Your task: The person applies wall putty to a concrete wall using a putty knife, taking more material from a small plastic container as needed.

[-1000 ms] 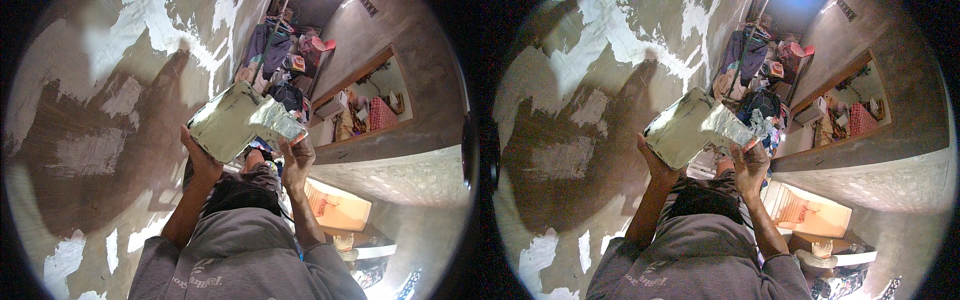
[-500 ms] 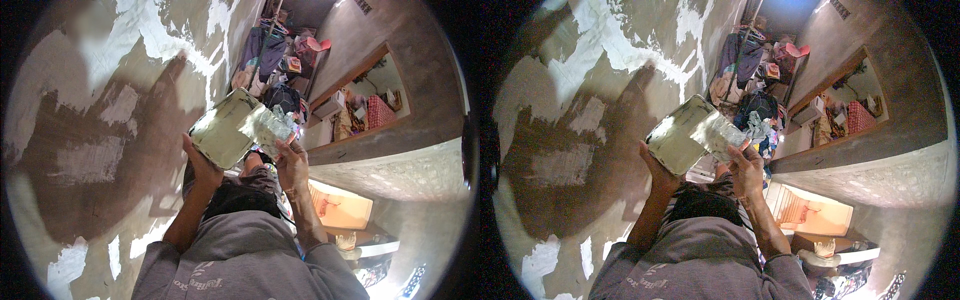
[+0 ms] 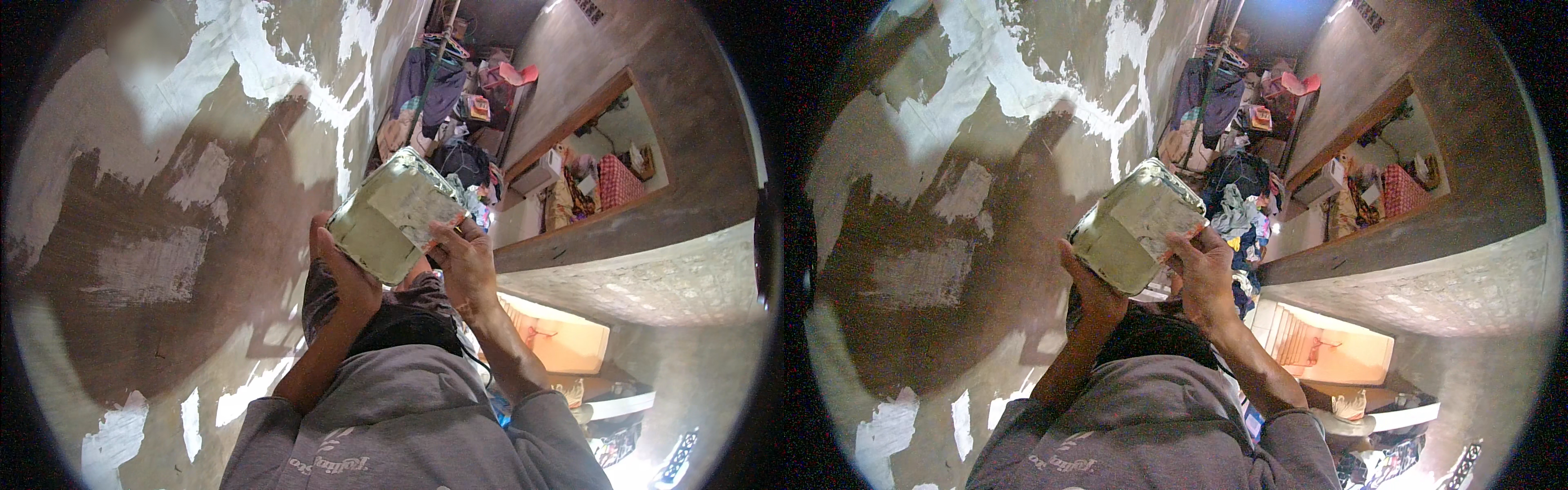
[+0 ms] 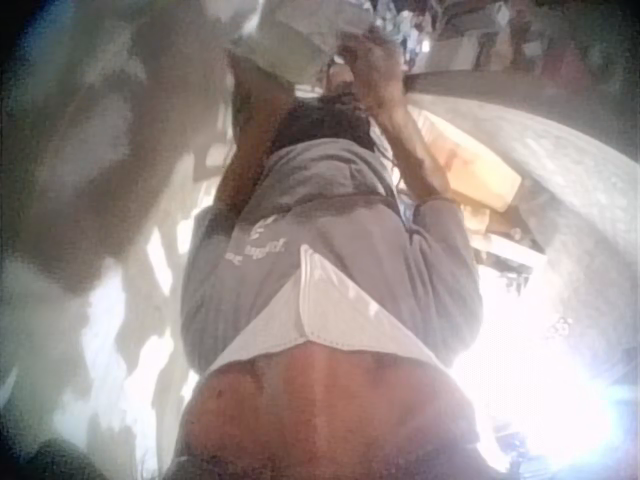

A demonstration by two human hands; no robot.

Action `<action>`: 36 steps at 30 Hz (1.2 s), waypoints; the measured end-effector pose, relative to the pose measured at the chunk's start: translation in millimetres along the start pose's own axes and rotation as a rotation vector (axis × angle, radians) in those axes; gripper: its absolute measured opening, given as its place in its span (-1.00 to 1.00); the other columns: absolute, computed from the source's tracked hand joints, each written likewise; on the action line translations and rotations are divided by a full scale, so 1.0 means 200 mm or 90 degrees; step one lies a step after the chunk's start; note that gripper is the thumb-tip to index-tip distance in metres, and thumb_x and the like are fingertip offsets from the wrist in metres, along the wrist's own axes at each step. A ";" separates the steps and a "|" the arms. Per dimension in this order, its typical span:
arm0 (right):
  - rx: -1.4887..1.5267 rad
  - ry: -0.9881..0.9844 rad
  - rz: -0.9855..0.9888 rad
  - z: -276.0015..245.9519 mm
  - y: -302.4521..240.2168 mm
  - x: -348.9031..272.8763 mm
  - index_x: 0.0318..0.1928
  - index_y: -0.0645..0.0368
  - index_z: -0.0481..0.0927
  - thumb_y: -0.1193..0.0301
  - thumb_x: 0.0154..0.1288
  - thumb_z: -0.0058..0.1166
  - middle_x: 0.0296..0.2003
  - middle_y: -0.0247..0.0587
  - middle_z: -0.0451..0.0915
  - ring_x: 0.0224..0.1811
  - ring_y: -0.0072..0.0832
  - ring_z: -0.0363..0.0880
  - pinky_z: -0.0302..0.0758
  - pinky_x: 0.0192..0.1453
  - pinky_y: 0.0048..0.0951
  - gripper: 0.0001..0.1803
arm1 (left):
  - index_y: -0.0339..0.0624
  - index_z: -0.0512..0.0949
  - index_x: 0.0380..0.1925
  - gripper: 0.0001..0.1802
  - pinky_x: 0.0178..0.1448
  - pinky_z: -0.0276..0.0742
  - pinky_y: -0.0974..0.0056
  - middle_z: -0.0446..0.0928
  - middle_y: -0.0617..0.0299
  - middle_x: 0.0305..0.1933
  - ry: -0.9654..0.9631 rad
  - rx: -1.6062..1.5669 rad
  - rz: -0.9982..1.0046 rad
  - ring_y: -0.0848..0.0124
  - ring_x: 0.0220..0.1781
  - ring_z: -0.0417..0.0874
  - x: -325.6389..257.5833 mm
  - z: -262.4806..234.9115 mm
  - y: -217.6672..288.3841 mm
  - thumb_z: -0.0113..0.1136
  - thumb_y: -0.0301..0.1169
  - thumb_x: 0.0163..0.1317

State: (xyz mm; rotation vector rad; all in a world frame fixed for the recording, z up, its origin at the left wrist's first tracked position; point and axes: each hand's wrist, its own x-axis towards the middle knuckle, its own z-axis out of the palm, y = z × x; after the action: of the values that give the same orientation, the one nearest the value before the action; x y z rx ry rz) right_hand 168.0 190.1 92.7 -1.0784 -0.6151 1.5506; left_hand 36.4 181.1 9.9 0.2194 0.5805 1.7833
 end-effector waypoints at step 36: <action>-0.162 0.004 -0.477 -0.26 -0.63 -0.16 0.02 0.21 0.29 0.62 0.11 0.03 -0.37 -0.25 0.50 -0.42 -0.58 0.48 0.47 -0.38 -0.58 -0.57 | -0.03 0.19 0.13 -0.22 0.04 0.34 -0.03 0.33 0.18 0.13 -0.372 0.201 -0.111 0.13 0.12 0.36 -0.11 0.73 0.08 -0.19 0.27 0.05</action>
State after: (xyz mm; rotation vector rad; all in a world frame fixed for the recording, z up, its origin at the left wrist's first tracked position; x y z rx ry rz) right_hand 273.3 184.8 183.8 -0.8839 -1.0849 0.8302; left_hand 92.9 196.5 147.0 0.8480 0.4342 1.3601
